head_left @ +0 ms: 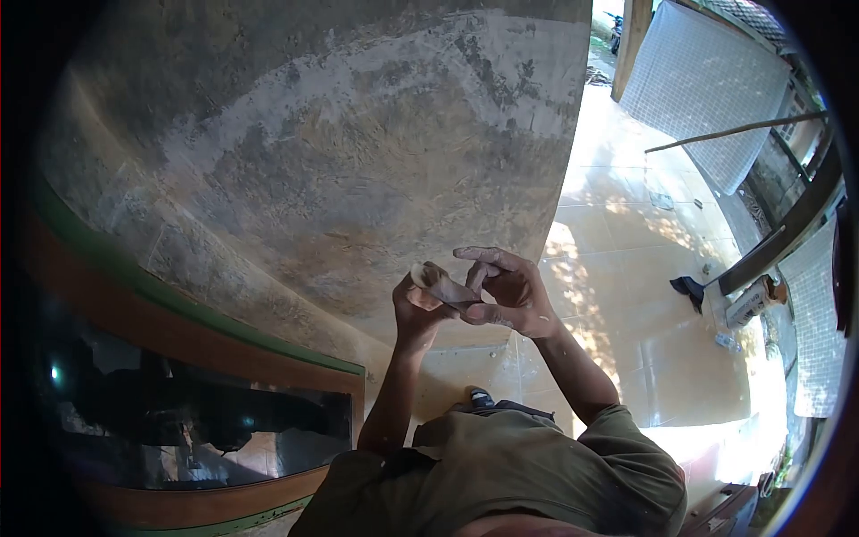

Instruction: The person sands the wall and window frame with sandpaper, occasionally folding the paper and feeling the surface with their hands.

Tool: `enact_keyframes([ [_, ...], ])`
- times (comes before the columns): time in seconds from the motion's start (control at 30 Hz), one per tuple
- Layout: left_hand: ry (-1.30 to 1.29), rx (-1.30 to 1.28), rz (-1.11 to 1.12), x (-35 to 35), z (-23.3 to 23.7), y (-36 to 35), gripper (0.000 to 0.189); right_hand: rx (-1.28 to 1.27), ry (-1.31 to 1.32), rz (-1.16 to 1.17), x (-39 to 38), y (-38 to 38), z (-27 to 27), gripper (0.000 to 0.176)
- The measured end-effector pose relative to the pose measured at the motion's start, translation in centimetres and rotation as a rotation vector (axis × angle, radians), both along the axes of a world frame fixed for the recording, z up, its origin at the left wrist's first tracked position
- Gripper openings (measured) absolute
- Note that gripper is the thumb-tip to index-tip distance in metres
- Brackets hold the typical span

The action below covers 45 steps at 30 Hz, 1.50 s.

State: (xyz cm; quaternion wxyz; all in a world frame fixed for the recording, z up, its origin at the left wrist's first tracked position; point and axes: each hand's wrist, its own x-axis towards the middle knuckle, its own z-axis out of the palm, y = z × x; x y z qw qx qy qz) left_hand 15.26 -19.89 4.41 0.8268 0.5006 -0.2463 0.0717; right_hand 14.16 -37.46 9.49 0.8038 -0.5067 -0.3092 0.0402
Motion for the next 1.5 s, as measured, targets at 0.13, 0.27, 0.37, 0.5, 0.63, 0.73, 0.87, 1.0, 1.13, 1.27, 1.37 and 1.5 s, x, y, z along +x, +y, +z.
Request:
enact_keyframes([
  [0.13, 0.161, 0.009, -0.022, -0.8, 1.7, -3.0, 0.048, 0.078, -0.048, -0.013, -1.7, 0.3, 0.4, 0.065],
  [0.27, 0.037, -0.133, -0.078, -0.3, 1.2, -4.0, 0.047, 0.229, 0.14, -0.124, -2.1, 1.5, -1.5, 0.076],
  [0.37, 0.005, -0.127, 0.07, -0.3, 0.3, -4.5, 0.048, 0.283, 0.105, -0.138, -2.0, 1.9, -1.4, 0.082],
  [0.5, -0.069, -0.04, 0.11, 0.2, 0.3, -4.1, 0.05, 0.376, 0.093, -0.128, -2.3, 2.3, -2.4, 0.084],
  [0.63, 0.016, -0.077, 0.068, 0.5, 0.2, -3.9, 0.052, 0.307, 0.112, -0.239, -2.2, 2.9, -3.0, 0.079],
  [0.73, -0.009, -0.099, 0.057, 1.1, -0.6, -3.5, 0.054, 0.048, -0.014, -0.39, -2.1, 2.6, -3.6, 0.073],
  [0.87, -0.031, -0.045, 0.042, 1.8, -1.6, -2.7, 0.056, -0.212, -0.044, -0.509, -2.4, 1.8, -2.9, 0.07],
  [1.0, -0.165, 0.239, 0.064, 2.9, 0.6, -1.0, 0.055, -0.478, -0.403, -0.817, -1.5, -0.1, -2.4, 0.064],
  [1.13, -0.441, 0.664, 0.526, 5.9, 4.0, 2.5, 0.045, -0.484, -0.775, -1.305, 3.1, -3.3, -0.8, 0.067],
  [1.27, -0.927, 1.003, 1.008, 9.9, 7.1, 4.5, 0.044, -0.503, -0.838, -1.45, 7.2, -6.3, 2.2, 0.067],
  [1.37, -1.035, 0.97, 1.112, 12.9, 8.6, 5.3, 0.048, -0.505, -0.94, -1.435, 9.2, -6.8, 3.4, 0.066],
  [1.5, -1.124, 1.142, 1.274, 15.4, 8.1, 6.6, 0.05, -0.615, -1.107, -1.37, 11.3, -6.9, 2.8, 0.061],
])
